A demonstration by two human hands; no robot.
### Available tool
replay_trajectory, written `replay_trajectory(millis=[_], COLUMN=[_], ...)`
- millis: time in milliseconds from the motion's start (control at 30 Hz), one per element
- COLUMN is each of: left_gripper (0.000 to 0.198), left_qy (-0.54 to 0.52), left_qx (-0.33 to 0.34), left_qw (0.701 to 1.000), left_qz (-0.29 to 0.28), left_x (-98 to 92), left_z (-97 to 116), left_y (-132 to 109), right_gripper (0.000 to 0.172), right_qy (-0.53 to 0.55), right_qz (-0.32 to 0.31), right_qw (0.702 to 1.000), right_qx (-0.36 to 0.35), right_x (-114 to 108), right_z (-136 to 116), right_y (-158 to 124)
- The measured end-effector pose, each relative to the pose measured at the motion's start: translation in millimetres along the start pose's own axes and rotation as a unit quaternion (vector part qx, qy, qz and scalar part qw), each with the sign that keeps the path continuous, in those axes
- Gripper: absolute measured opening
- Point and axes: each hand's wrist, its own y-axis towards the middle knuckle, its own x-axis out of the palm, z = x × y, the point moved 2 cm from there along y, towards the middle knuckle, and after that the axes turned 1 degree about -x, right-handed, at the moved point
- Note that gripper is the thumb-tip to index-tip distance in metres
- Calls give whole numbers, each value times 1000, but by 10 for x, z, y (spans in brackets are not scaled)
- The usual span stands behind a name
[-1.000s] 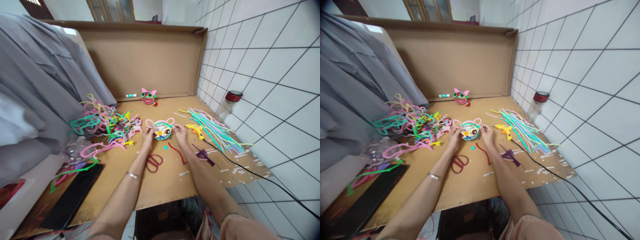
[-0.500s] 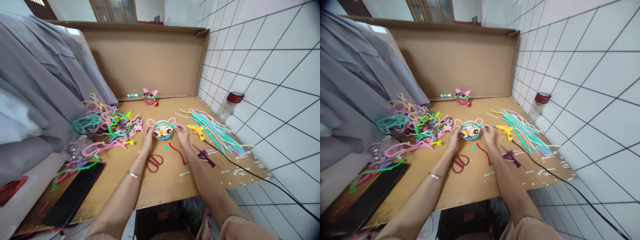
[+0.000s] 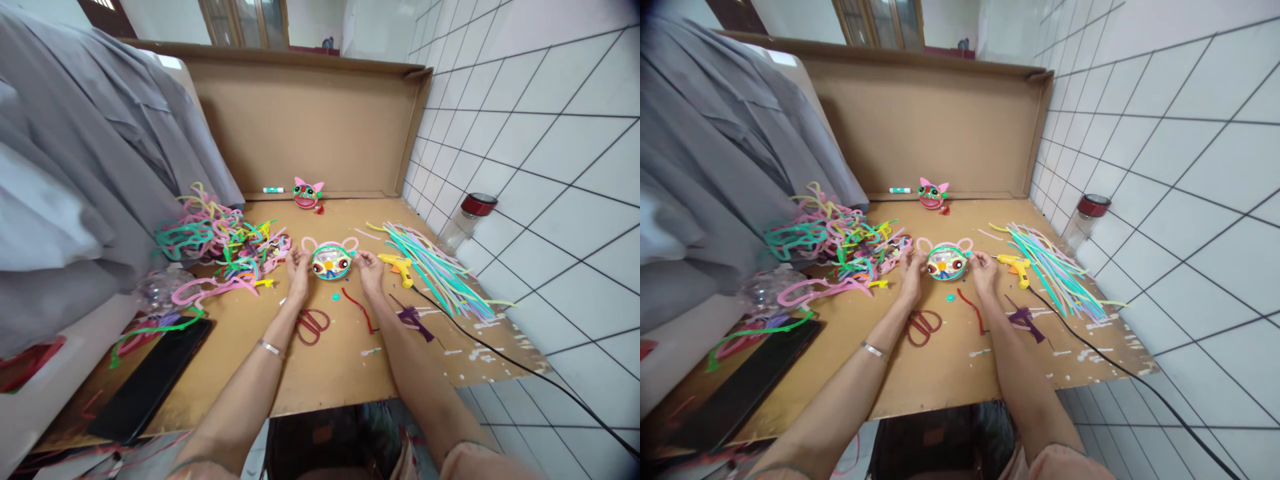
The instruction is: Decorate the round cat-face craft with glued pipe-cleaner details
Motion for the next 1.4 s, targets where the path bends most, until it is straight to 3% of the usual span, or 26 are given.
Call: replay_trajectory(millis=[133, 367, 500, 667, 833, 1067, 1200, 1300, 1333, 1400], left_gripper=[35, 17, 18, 21, 19, 22, 22, 20, 20, 19], left_qy=[7, 79, 93, 126, 138, 120, 130, 119, 113, 106], left_qx=[75, 200, 236, 262, 225, 189, 198, 187, 182, 176], left_qw=[994, 973, 967, 953, 952, 955, 948, 953, 956, 958], left_qz=[84, 79, 31, -86, -157, -195, -211, -206, -201, -201], left_x=[-81, -79, 13, 56, -21, -42, -40, -33, -29, -17], left_z=[11, 120, 344, 538, 461, 363, 354, 362, 364, 360], left_y=[26, -32, -212, -582, -821, -882, -890, -889, -888, -888], right_gripper=[32, 35, 33, 21, 15, 17, 22, 29, 33, 42], right_qy=[-5, -14, -56, -110, -114, -149, -269, -438, -504, -638], right_qz=[27, 70, 75, 5, -87, -94, -151, -77, -46, -1], right_qw=[1000, 997, 994, 979, 971, 970, 927, 878, 851, 768], right_qx=[-2, -10, -60, -172, -189, -170, -211, -179, -140, -49], right_x=[-27, -66, -83, -75, -10, -64, -259, -523, -612, -754], right_z=[16, -36, -242, -566, -609, -529, -576, -626, -637, -646], right_y=[16, 26, -138, -537, -828, -980, -873, -581, -460, -232])
